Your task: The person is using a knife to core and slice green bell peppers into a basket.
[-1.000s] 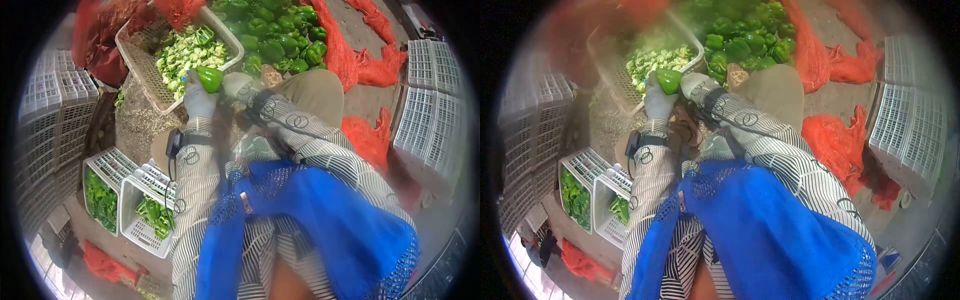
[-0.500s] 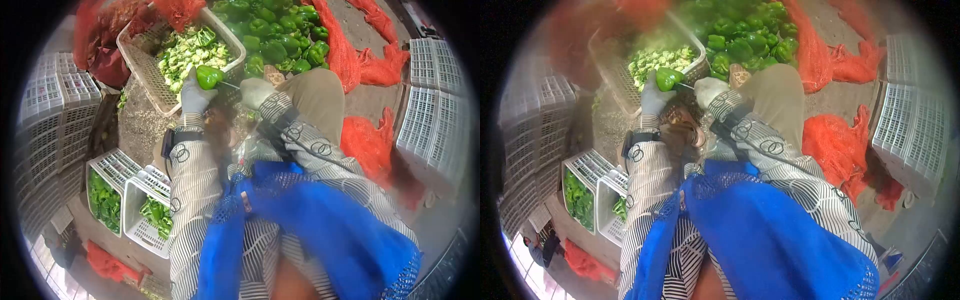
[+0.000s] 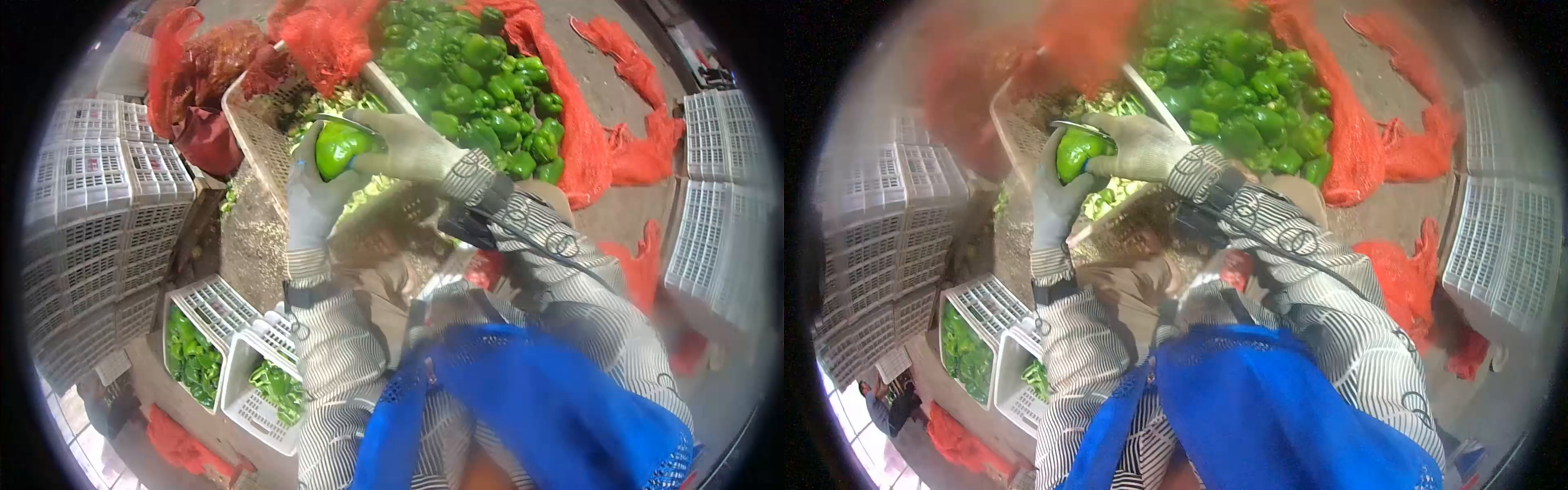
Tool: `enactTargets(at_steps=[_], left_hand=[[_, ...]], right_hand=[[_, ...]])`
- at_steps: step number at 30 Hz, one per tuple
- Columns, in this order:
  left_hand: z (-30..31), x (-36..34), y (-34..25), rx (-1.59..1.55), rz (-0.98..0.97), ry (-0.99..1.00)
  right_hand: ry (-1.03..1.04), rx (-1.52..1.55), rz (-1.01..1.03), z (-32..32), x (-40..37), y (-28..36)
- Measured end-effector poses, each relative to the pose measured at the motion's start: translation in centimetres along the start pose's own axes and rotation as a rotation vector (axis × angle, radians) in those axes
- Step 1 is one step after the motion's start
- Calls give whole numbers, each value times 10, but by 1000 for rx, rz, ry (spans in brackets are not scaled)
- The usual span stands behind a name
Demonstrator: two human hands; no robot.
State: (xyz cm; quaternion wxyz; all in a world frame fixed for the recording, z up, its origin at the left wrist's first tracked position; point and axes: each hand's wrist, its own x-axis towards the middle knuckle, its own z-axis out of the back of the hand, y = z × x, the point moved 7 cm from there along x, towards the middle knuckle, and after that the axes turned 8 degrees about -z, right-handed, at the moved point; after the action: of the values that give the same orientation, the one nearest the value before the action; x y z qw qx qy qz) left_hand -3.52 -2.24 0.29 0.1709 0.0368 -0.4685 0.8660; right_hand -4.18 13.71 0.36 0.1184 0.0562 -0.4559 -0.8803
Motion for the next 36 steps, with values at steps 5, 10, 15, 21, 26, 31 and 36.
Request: enactTargets(at_steps=[5,10,15,21,26,31,36], left_hand=[[6,28,-6,-222,33,-77],[2,31,20,-462,179,-169],[10,34,12,-375,199,-271],[28,25,26,-1155,32,-432],[39,24,34,-1488,41,-477],[26,9,76,-1396,309,-548],[18,30,33,-691,20,-308]], right_hand=[[-10,-35,29,19,31,22],[22,182,-29,6,53,-6],[-29,252,-108,0,72,-17],[16,187,-435,6,87,-63],[-79,-80,-195,-7,84,-41],[138,550,-122,-11,73,28],[245,408,-30,-24,67,32]])
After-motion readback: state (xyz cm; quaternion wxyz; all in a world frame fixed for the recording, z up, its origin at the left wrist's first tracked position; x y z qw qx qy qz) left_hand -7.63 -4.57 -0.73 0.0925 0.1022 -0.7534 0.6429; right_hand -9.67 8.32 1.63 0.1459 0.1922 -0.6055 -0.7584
